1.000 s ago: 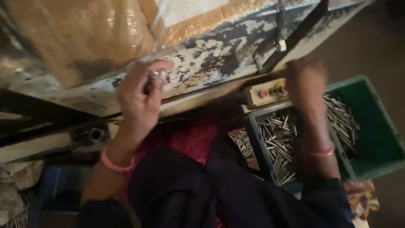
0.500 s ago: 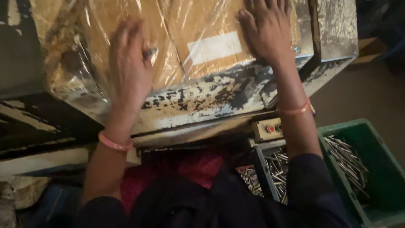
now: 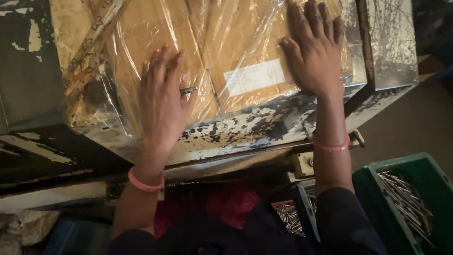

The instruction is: The person wraps a cardboard box with clear plastic film using a manual strapping machine. They repeatedly pull the film over the box, press down to secure it, and operate the machine's lever to tighten and cut the strap.

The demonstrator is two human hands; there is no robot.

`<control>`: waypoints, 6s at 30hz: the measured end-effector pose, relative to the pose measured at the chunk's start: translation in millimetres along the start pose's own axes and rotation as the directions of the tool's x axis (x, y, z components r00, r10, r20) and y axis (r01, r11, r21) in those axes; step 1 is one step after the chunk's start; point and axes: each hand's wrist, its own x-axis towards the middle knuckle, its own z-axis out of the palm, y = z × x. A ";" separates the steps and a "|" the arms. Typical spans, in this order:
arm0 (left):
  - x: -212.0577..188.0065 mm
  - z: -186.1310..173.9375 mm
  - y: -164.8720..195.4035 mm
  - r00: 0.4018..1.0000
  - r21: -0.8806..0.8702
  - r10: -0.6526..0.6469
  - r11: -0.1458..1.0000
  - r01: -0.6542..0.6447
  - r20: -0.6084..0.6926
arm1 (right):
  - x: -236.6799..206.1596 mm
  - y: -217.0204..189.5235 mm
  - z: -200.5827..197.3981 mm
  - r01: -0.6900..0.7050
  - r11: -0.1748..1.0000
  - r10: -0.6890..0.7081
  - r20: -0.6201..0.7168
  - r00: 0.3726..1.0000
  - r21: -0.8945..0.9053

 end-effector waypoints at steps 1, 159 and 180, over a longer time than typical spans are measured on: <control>-0.7 0.0 1.3 1.000 -0.008 0.000 1.000 0.000 -0.005 | -1.4 -0.4 -0.9 -0.014 1.000 0.014 0.005 1.000 -0.002; -13.3 4.8 1.5 0.999 0.103 -0.031 0.994 0.028 0.027 | -10.8 13.5 -2.6 0.003 0.998 -0.003 0.007 1.000 -0.058; -11.0 -0.8 1.2 0.999 0.044 -0.038 0.998 0.037 0.025 | -7.7 11.2 -0.6 0.026 0.998 -0.026 -0.005 1.000 -0.049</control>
